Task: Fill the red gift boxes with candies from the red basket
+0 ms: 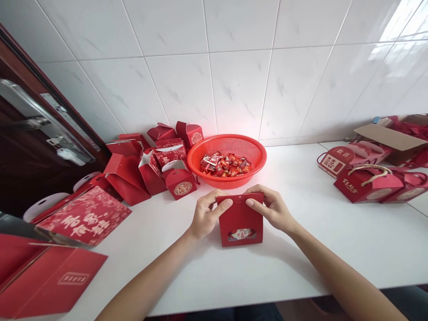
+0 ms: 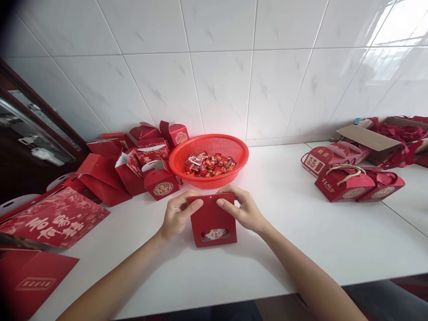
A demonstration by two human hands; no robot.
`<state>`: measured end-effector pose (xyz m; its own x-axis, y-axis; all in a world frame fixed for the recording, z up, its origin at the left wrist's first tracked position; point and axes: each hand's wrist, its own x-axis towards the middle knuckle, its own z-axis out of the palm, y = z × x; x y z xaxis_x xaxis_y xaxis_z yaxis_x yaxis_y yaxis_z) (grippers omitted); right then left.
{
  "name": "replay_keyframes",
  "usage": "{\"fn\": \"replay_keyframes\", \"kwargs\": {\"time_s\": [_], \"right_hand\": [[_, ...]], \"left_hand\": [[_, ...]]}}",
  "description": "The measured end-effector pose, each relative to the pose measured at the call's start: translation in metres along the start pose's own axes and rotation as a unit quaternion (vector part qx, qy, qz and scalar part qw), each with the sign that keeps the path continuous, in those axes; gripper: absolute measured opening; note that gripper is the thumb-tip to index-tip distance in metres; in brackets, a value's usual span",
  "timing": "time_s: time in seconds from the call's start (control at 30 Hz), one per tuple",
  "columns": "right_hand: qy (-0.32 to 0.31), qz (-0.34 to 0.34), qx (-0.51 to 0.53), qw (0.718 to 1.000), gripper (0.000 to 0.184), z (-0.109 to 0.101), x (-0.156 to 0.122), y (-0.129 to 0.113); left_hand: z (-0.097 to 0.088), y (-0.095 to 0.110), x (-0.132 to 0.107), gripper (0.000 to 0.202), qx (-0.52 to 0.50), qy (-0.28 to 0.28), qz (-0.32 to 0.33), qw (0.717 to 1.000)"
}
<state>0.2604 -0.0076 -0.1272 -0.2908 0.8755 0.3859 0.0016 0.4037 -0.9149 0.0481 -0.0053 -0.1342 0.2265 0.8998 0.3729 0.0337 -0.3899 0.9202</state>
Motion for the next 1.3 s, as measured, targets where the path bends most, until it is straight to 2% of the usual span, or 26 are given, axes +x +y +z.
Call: {"fn": "replay_keyframes", "kwargs": {"time_s": [0.07,0.13,0.2,0.27,0.33,0.4,0.47,0.53,0.63,0.77,0.9,1.07,1.13,1.2,1.23,1.27,1.3], "right_hand": [[-0.012,-0.002,0.001,1.0,0.025,-0.005,0.002,-0.003],[-0.001,0.001,-0.011,1.0,0.026,-0.019,0.005,-0.008],[0.048,0.007,-0.026,0.999,0.027,-0.044,0.008,-0.011],[0.151,-0.003,-0.042,0.988,0.028,-0.078,0.011,-0.01],[0.307,-0.057,-0.072,0.947,0.029,-0.114,0.015,-0.005],[0.444,-0.125,-0.126,0.878,0.031,-0.148,0.02,0.004],[0.511,-0.148,-0.183,0.827,0.029,-0.173,0.027,0.014],[0.532,-0.105,-0.253,0.801,0.021,-0.191,0.033,0.022],[0.542,-0.025,-0.335,0.77,0.011,-0.206,0.039,0.032],[0.516,0.026,-0.399,0.758,0.009,-0.219,0.04,0.043],[0.513,0.015,-0.447,0.733,0.005,-0.23,0.035,0.054],[0.459,-0.025,-0.494,0.738,0.014,-0.237,0.03,0.055],[0.449,-0.038,-0.523,0.723,0.021,-0.231,0.033,0.052],[0.44,-0.052,-0.553,0.705,0.027,-0.214,0.04,0.048],[0.417,-0.059,-0.569,0.706,0.029,-0.202,0.044,0.048],[0.383,-0.059,-0.579,0.718,0.03,-0.19,0.047,0.05],[0.329,-0.048,-0.581,0.743,0.03,-0.176,0.049,0.053]], "left_hand": [[0.0,0.0,0.001,0.03,-0.014,0.004,-0.005,1.0],[-0.002,-0.001,0.004,0.039,-0.031,0.016,0.0,0.999],[-0.005,-0.003,0.007,0.045,-0.035,0.041,0.001,0.999],[-0.008,-0.007,0.01,0.039,-0.026,0.068,-0.014,0.997],[-0.01,-0.012,0.013,0.034,-0.013,0.083,-0.041,0.996],[-0.01,-0.018,0.015,0.031,-0.004,0.079,-0.07,0.994],[-0.007,-0.025,0.014,0.029,0.005,0.068,-0.093,0.993],[-0.002,-0.032,0.011,0.028,0.017,0.051,-0.107,0.993],[0.006,-0.043,0.005,0.027,0.028,0.012,-0.122,0.992],[0.012,-0.051,-0.001,0.023,0.057,-0.054,-0.104,0.992],[0.012,-0.053,-0.002,0.019,0.08,-0.081,-0.074,0.991],[0.012,-0.052,-0.002,0.018,0.091,-0.088,-0.067,0.99],[0.012,-0.051,-0.002,0.018,0.096,-0.09,-0.066,0.989],[0.011,-0.051,-0.003,0.018,0.101,-0.094,-0.062,0.988],[0.011,-0.051,-0.003,0.017,0.104,-0.097,-0.061,0.988],[0.01,-0.05,-0.002,0.017,0.107,-0.1,-0.059,0.988],[0.01,-0.051,-0.002,0.017,0.11,-0.101,-0.057,0.987]]}}
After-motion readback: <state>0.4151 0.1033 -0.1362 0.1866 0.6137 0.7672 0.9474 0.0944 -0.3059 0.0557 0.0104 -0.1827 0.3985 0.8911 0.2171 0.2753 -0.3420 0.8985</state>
